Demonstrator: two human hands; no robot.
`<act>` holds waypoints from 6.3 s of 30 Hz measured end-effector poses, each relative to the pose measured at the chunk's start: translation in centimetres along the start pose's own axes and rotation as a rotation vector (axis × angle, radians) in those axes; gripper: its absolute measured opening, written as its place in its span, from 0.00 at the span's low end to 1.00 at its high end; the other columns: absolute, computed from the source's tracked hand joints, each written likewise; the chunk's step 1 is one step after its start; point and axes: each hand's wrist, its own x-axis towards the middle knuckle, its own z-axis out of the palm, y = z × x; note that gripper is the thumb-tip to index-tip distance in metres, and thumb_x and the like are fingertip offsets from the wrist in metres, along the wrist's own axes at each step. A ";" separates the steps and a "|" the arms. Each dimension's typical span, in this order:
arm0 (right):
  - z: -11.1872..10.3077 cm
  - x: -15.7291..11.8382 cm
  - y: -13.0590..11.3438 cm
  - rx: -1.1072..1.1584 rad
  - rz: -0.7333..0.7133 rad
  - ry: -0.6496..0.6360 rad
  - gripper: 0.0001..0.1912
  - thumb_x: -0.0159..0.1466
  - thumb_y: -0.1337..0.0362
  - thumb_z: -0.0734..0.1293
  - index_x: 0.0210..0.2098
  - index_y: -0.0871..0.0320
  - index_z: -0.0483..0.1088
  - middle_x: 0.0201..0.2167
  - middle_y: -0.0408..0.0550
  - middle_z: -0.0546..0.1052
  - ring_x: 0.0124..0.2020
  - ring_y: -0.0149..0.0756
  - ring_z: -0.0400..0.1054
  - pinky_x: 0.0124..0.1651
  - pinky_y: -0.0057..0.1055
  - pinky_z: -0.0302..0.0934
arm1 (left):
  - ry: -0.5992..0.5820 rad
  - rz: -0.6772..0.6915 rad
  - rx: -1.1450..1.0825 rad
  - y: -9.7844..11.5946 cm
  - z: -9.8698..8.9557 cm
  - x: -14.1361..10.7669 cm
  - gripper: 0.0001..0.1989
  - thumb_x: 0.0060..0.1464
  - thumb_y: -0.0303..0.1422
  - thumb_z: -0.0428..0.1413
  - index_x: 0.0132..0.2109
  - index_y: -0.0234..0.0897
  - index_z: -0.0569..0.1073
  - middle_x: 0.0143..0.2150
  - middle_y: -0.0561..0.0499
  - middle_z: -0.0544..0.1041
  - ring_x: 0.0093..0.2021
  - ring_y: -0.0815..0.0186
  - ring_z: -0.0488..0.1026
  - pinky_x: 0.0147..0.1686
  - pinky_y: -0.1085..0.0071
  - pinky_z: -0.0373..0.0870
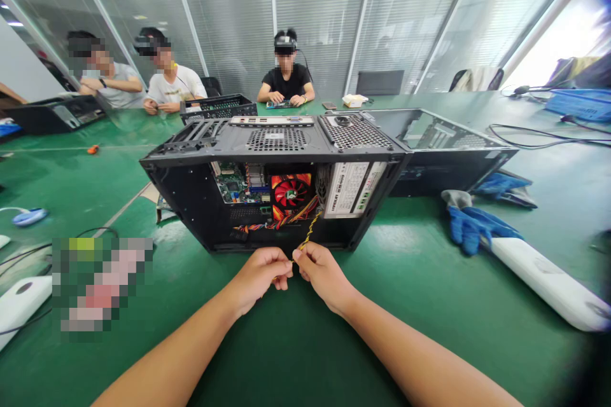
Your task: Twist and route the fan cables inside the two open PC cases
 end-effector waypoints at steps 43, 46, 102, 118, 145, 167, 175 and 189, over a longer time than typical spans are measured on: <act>0.0 -0.1 -0.8 0.123 0.015 -0.034 0.22 0.58 0.45 0.65 0.23 0.56 0.60 0.17 0.37 0.61 0.20 0.27 0.51 0.24 0.28 0.47 | -0.068 -0.110 -0.214 -0.1 -0.2 0.0 0.12 0.43 0.37 0.62 0.28 0.32 0.70 0.24 0.52 0.73 0.22 0.73 0.68 0.24 0.76 0.60; 0.0 -0.1 -0.8 0.127 0.012 -0.042 0.22 0.59 0.46 0.65 0.23 0.57 0.60 0.17 0.37 0.61 0.20 0.27 0.51 0.24 0.28 0.46 | -0.066 -0.116 -0.217 0.1 -0.1 -0.1 0.12 0.42 0.37 0.62 0.27 0.32 0.70 0.24 0.52 0.72 0.22 0.74 0.68 0.24 0.76 0.60; -0.2 0.1 -0.3 0.106 0.023 -0.072 0.21 0.59 0.48 0.66 0.21 0.57 0.61 0.16 0.38 0.62 0.20 0.27 0.51 0.25 0.29 0.45 | -0.081 -0.080 -0.243 0.5 0.1 -0.3 0.11 0.41 0.35 0.62 0.28 0.32 0.70 0.26 0.52 0.73 0.23 0.73 0.69 0.27 0.74 0.62; -0.2 0.1 -0.2 0.078 0.011 -0.071 0.21 0.61 0.49 0.65 0.22 0.57 0.60 0.16 0.37 0.62 0.20 0.26 0.52 0.25 0.29 0.46 | -0.111 -0.100 -0.242 0.3 -0.1 -0.2 0.12 0.42 0.35 0.63 0.29 0.31 0.72 0.25 0.52 0.74 0.23 0.72 0.71 0.26 0.74 0.64; 0.0 0.3 0.3 0.050 -0.001 -0.050 0.21 0.60 0.47 0.65 0.22 0.57 0.61 0.16 0.37 0.62 0.20 0.27 0.53 0.25 0.30 0.48 | -0.126 -0.091 -0.256 0.0 -0.2 0.0 0.13 0.41 0.36 0.64 0.29 0.30 0.72 0.27 0.51 0.74 0.23 0.72 0.72 0.25 0.75 0.65; -0.1 0.2 -0.2 0.033 0.006 -0.043 0.22 0.59 0.47 0.66 0.22 0.57 0.60 0.16 0.37 0.62 0.20 0.28 0.53 0.26 0.30 0.47 | -0.107 -0.058 -0.190 0.1 0.0 -0.1 0.14 0.43 0.38 0.63 0.29 0.31 0.71 0.27 0.51 0.74 0.23 0.71 0.73 0.25 0.75 0.66; -0.1 0.1 -0.3 0.042 0.005 -0.031 0.21 0.59 0.48 0.67 0.21 0.56 0.60 0.17 0.38 0.61 0.20 0.28 0.53 0.26 0.30 0.48 | -0.100 -0.050 -0.168 -0.1 0.0 -0.1 0.14 0.44 0.39 0.62 0.30 0.31 0.71 0.28 0.51 0.74 0.24 0.71 0.73 0.25 0.74 0.66; 0.0 0.2 -0.3 0.082 -0.002 -0.035 0.23 0.58 0.46 0.66 0.21 0.56 0.59 0.15 0.37 0.61 0.19 0.27 0.51 0.25 0.30 0.47 | -0.085 -0.007 -0.058 0.5 0.3 -0.2 0.12 0.47 0.38 0.57 0.28 0.32 0.70 0.25 0.51 0.73 0.23 0.69 0.73 0.25 0.73 0.67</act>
